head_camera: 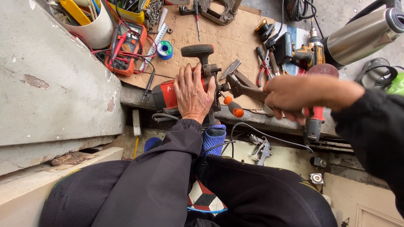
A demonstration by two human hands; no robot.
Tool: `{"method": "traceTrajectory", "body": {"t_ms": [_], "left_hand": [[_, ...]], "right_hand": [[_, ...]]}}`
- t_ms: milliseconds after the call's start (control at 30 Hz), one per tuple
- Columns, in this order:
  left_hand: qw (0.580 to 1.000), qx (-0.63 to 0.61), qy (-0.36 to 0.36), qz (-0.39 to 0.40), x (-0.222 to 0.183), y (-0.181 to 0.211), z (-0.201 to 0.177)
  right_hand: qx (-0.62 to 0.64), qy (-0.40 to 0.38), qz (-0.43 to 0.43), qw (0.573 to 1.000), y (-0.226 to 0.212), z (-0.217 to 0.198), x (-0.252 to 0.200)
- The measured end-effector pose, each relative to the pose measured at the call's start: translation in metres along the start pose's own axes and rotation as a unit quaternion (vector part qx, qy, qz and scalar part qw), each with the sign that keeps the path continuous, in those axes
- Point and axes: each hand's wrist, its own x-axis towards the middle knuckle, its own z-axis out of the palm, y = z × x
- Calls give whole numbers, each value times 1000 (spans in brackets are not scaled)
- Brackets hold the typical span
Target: Disassembling a mechanical component using a wrench and screwdriver on a cluttered repair workbench.
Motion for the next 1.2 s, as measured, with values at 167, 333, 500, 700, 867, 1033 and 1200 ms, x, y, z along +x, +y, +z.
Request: {"method": "traceTrajectory", "body": {"t_ms": [167, 333, 500, 700, 867, 1033, 1200], "left_hand": [[999, -23, -24, -13, -2, -2, 5], [1000, -5, -14, -1, 0, -2, 1], [1000, 6, -4, 1, 0, 0, -1], [1000, 4, 6, 1, 2, 1, -2], [1000, -20, -15, -9, -2, -1, 9], [999, -38, -25, -27, -2, -3, 13], [999, -42, -20, -29, -3, -2, 16]], "right_hand": [[70, 38, -73, 994, 43, 40, 35], [53, 93, -91, 990, 67, 42, 42], [52, 80, -39, 995, 47, 34, 32], [60, 59, -75, 994, 32, 27, 42], [99, 39, -101, 989, 36, 22, 74], [83, 29, -131, 987, 32, 21, 77], [78, 47, -107, 990, 39, 51, 62]]}}
